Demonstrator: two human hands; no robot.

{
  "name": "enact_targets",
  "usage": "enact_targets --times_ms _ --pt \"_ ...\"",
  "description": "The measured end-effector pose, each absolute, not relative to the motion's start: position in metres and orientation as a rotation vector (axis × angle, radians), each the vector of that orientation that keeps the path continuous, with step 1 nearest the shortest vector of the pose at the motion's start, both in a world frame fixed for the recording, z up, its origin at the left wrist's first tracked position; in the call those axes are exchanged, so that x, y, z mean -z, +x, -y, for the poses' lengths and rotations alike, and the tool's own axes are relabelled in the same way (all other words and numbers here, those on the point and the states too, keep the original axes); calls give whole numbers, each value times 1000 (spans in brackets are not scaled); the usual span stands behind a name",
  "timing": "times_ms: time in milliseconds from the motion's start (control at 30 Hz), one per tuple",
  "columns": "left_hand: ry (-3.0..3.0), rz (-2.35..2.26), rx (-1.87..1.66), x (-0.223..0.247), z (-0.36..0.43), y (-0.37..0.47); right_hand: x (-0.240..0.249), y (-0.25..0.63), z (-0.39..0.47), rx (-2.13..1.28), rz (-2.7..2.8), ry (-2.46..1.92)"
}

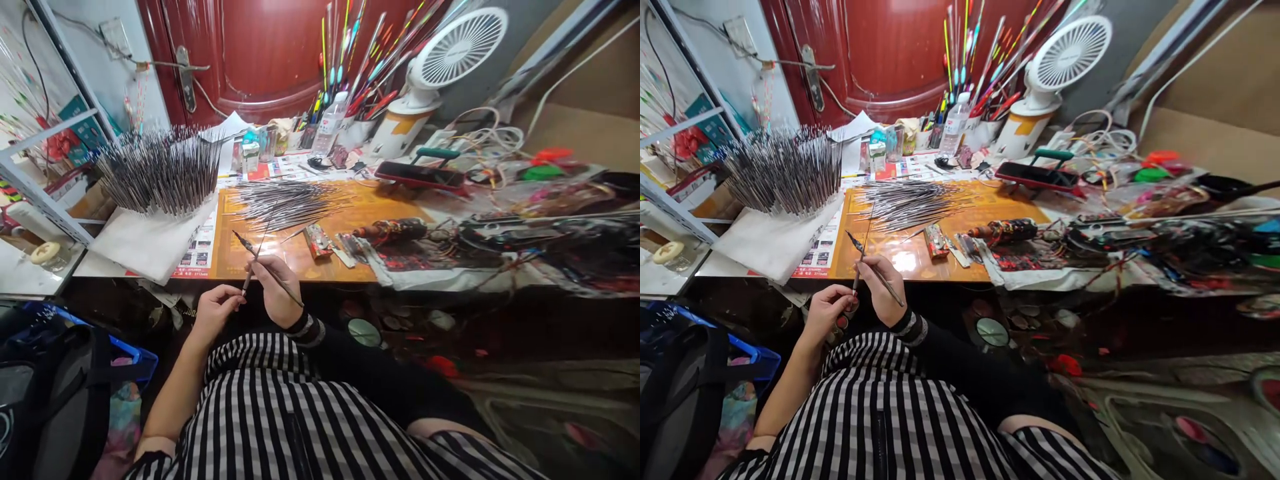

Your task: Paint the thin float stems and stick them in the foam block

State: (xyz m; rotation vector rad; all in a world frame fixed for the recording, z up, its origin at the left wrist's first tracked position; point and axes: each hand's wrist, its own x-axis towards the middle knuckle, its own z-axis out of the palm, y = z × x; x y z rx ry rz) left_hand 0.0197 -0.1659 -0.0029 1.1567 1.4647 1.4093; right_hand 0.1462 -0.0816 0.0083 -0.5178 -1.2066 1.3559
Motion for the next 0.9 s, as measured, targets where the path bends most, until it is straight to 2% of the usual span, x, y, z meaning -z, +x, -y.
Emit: enact_targets --times_ms 167,400,600,900 --pt "1432 -1611 -1394 -10 148 16 -12 159 65 -1247 1228 -542" --pt "1845 -2030 -1666 -36 99 -43 6 186 35 -1112 1267 -630" --pt "1460 -2686 -1286 -47 39 -96 31 200 17 -1003 1374 -663" --pt "1183 -3002 -1066 -42 1 -111 47 208 11 -1027 1478 -676"
